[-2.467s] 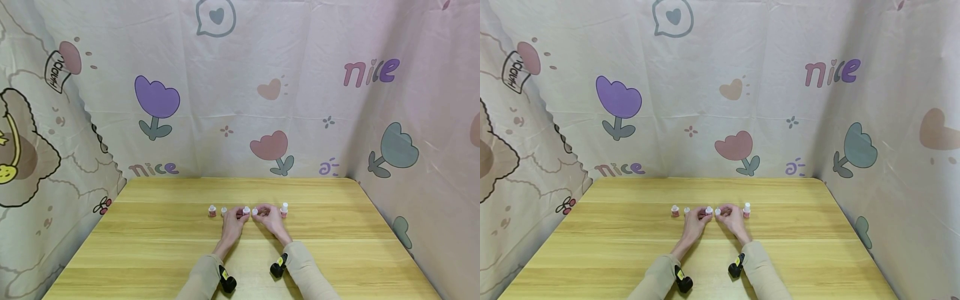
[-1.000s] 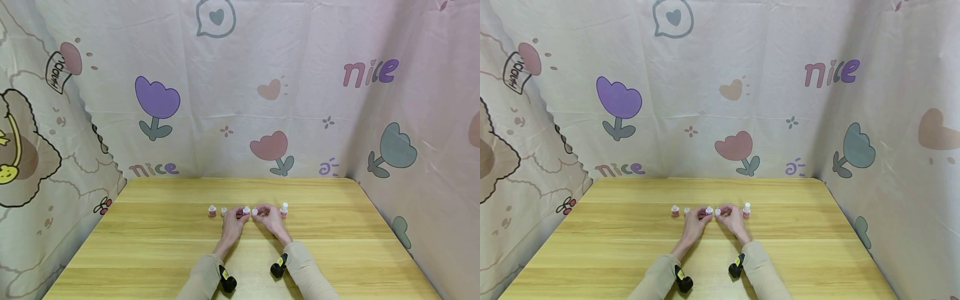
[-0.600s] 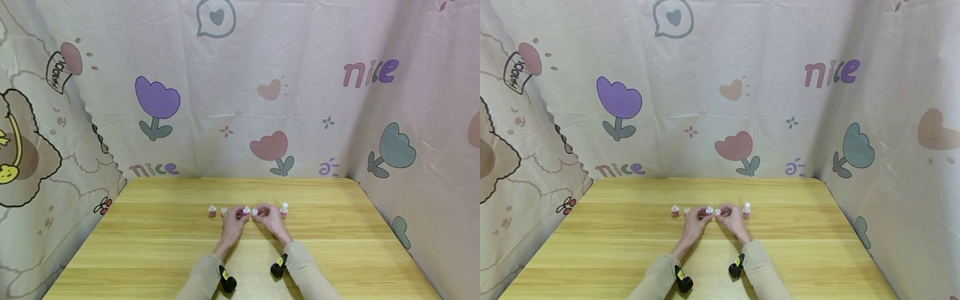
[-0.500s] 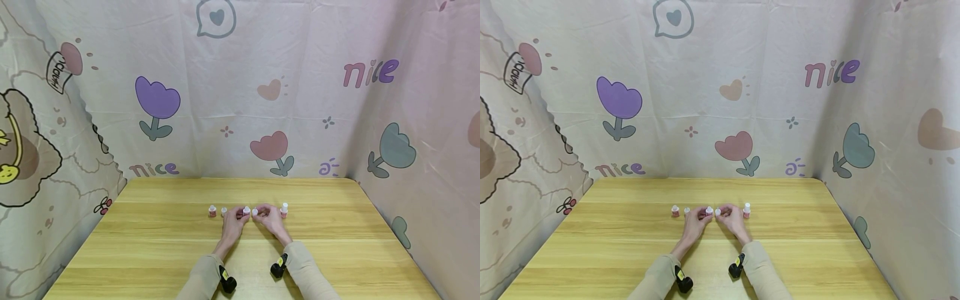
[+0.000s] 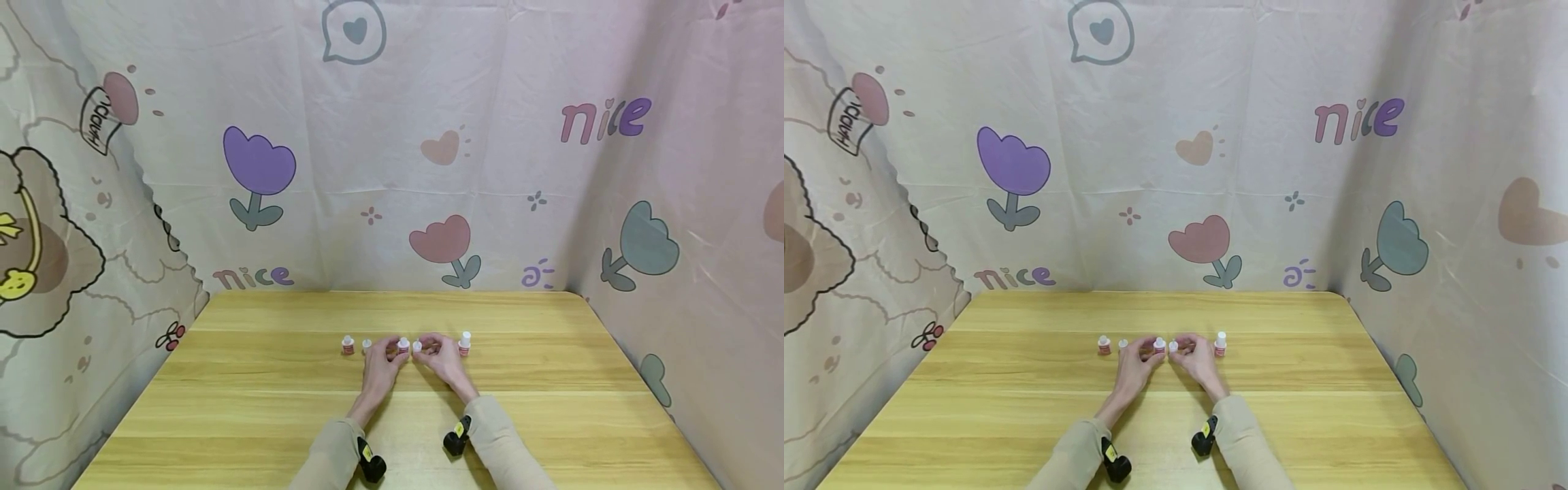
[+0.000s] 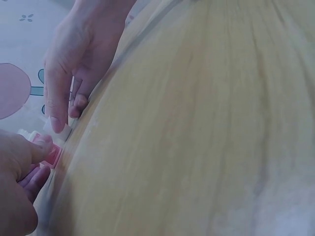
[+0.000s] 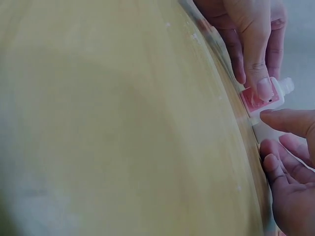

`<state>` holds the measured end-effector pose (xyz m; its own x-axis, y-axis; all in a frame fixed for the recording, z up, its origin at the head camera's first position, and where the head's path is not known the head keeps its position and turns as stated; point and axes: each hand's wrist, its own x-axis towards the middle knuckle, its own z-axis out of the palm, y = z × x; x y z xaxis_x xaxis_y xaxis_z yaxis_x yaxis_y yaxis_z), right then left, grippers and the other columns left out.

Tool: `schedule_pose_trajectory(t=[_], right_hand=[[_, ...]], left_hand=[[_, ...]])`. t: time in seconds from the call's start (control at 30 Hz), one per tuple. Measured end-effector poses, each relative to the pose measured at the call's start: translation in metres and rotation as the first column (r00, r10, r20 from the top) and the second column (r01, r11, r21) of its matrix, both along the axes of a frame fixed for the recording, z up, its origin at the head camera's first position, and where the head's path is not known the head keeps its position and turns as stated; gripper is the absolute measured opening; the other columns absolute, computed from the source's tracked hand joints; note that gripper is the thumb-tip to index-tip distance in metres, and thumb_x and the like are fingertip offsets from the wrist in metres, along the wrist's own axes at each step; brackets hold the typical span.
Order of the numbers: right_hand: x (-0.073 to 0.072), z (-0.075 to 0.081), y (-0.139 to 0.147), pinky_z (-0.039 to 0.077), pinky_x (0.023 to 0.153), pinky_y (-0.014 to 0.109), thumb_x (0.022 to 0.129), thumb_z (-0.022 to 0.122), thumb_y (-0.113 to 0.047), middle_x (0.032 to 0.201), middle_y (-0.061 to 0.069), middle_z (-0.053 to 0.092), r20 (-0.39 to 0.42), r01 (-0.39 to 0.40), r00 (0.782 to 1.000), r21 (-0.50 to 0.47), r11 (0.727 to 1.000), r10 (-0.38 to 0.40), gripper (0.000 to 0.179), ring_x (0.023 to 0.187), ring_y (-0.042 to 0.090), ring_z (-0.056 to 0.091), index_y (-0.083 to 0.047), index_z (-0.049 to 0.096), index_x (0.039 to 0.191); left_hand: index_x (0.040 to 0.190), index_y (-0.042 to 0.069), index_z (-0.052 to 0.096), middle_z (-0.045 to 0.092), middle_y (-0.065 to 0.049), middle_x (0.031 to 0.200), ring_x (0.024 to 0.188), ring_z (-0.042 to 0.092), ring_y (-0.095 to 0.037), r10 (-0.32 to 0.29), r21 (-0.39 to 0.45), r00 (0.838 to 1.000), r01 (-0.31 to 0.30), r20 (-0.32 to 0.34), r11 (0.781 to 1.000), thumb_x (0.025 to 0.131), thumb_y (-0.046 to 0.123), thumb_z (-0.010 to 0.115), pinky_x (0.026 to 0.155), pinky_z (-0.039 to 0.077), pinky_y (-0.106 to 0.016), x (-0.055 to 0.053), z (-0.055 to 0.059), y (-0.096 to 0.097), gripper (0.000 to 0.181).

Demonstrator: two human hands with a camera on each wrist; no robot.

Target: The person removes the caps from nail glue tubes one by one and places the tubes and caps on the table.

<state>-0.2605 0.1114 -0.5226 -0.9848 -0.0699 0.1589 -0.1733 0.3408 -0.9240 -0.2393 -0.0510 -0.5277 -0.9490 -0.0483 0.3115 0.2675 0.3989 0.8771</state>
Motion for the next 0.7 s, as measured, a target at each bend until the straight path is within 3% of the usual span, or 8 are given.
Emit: schedule_pose_trajectory(t=[0.57, 0.7], right_hand=[[0.011, 0.004, 0.006, 0.050, 0.069, 0.015, 0.079, 0.079, 0.005, 0.111, 0.029, 0.067, 0.020, -0.034, 0.999, -0.061, 0.998, 0.035, 0.045, 0.083, 0.020, 0.065, 0.009, 0.063, 0.121], [0.022, 0.019, 0.007, 0.050, 0.070, 0.015, 0.081, 0.075, 0.008, 0.115, 0.036, 0.062, 0.036, -0.070, 0.997, -0.085, 0.994, 0.074, 0.044, 0.087, 0.028, 0.066, 0.015, 0.059, 0.122]], left_hand=[[0.129, -0.006, 0.059, 0.063, -0.026, 0.125, 0.100, 0.070, -0.036, -0.001, 0.030, 1.000, 0.001, 0.001, 1.000, 0.086, 0.009, 0.078, 0.085, 0.061, -0.035, 0.015, 0.008, -0.001, 0.049], [0.131, -0.007, 0.057, 0.062, -0.026, 0.127, 0.103, 0.068, -0.038, 0.002, 0.029, 1.000, -0.002, 0.001, 1.000, 0.085, 0.010, 0.079, 0.087, 0.060, -0.037, 0.018, 0.009, -0.002, 0.053]])
